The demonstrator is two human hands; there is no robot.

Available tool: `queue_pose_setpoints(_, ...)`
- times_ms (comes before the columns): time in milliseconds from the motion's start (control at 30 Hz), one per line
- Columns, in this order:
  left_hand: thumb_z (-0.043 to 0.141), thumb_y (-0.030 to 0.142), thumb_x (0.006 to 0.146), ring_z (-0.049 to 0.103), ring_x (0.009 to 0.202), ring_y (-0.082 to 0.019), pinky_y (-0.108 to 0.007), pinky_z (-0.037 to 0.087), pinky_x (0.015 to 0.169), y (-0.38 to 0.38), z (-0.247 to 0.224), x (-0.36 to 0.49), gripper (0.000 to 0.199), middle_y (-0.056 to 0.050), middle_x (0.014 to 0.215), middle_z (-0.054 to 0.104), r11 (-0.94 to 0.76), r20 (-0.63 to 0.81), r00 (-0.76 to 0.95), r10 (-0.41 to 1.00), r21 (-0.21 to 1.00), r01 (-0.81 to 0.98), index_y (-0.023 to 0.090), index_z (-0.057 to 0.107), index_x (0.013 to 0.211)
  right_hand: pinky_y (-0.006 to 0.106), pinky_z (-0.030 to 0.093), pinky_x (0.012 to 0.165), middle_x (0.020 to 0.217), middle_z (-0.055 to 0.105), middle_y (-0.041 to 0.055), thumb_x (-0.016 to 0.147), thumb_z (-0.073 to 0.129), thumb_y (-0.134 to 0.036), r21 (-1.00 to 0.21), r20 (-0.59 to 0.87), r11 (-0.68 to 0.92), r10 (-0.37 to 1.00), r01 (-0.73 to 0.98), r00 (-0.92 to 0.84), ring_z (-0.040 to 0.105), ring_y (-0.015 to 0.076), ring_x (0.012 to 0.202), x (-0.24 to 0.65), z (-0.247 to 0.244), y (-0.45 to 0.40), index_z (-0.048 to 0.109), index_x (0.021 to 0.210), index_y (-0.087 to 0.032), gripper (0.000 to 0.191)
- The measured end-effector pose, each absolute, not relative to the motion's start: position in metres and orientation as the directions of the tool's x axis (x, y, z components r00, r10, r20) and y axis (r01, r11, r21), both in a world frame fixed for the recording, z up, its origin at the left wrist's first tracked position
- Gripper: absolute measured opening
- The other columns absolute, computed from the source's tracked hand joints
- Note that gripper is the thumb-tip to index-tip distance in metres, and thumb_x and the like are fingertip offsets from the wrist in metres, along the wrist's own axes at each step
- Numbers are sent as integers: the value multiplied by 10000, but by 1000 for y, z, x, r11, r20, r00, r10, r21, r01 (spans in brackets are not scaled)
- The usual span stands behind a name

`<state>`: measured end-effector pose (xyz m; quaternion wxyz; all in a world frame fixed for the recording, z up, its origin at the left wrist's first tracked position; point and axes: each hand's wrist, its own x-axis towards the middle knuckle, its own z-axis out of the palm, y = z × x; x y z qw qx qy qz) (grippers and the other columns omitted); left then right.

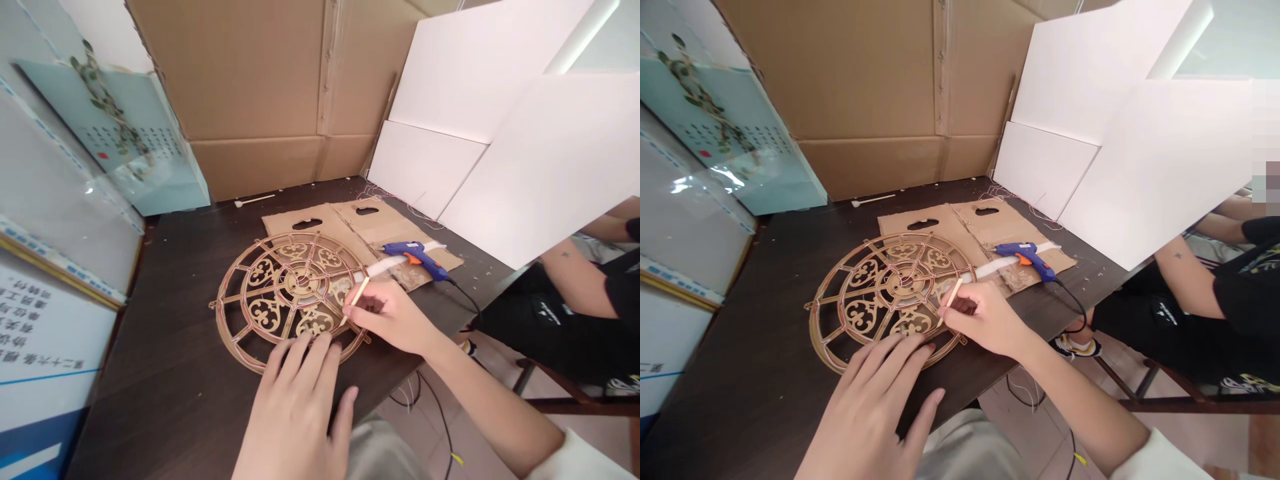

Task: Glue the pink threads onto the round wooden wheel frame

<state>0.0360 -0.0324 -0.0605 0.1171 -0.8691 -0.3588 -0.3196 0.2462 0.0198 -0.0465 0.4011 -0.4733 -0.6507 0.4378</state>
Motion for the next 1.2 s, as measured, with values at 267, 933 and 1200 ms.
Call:
queue_pose_setpoints(267,548,242,959,668,1061,-289,-457,459,970,-32,-60,36,256,-87,1153,764,-710,627,526,574,62,701,132,688,1143,251,366,572,670,568,-15,880,709,-244,-949,94,158,968,273,-234,480,124,610,246,-45,18,666,773,-172,136)
queue_pose_setpoints(933,555,218,940,686,1038,-303,-488,506,927,-33,-57,35,239,-103,1145,767,-712,613,542,576,50,701,125,688,1116,250,391,583,701,614,-3,919,728,-275,-917,135,220,956,332,-259,512,130,634,247,-44,18,701,810,-163,159)
queue_pose_setpoints(1200,559,229,948,678,1054,-300,-478,484,954,-33,-59,36,232,-95,1155,767,-709,620,536,573,48,703,129,693,1109,239,397,580,699,609,-6,927,713,-264,-913,149,241,948,328,-281,515,124,629,247,-42,17,694,817,-162,151)
